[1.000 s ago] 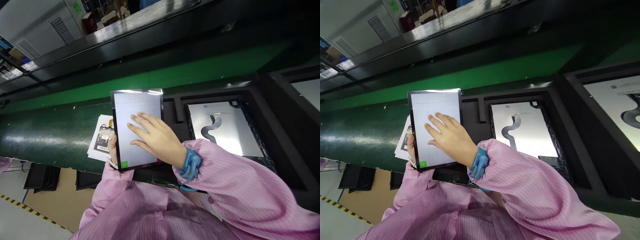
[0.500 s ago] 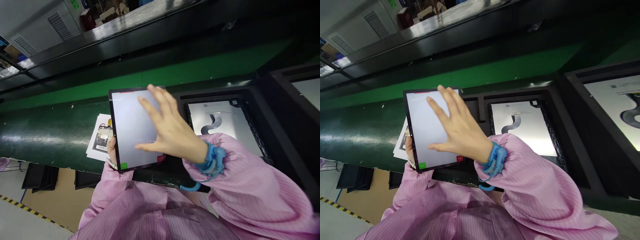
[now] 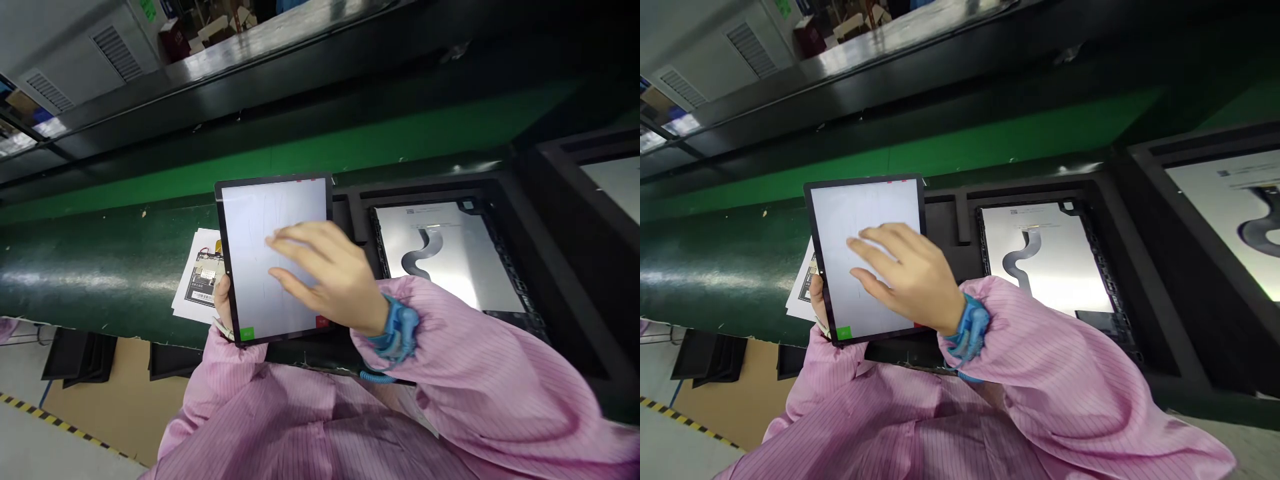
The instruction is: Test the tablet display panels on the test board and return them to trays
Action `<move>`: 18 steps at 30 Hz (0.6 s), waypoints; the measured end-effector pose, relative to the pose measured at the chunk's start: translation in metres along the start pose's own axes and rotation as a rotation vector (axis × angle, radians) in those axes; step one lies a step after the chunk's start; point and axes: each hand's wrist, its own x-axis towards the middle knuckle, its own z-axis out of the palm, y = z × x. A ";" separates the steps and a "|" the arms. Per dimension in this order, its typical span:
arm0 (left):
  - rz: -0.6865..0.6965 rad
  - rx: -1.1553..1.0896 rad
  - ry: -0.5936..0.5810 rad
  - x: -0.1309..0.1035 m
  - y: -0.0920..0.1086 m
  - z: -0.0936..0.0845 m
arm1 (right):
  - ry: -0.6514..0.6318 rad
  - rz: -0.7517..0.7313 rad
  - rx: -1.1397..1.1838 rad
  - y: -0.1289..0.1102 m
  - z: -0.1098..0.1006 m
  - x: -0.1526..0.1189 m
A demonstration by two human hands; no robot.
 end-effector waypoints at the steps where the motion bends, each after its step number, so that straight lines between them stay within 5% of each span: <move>1: 0.022 -0.008 -0.010 0.000 0.001 -0.001 | 0.033 0.048 0.012 0.003 -0.004 0.002; 3: 0.029 -0.008 -0.038 0.000 0.004 -0.003 | 0.040 0.130 -0.013 0.009 -0.011 0.003; 7: -0.007 0.026 -0.070 0.004 0.005 -0.009 | -0.143 0.195 -0.042 0.016 -0.011 0.001; 18: 0.039 0.013 -0.112 0.004 -0.003 -0.013 | -0.348 0.045 -0.094 0.004 0.004 0.004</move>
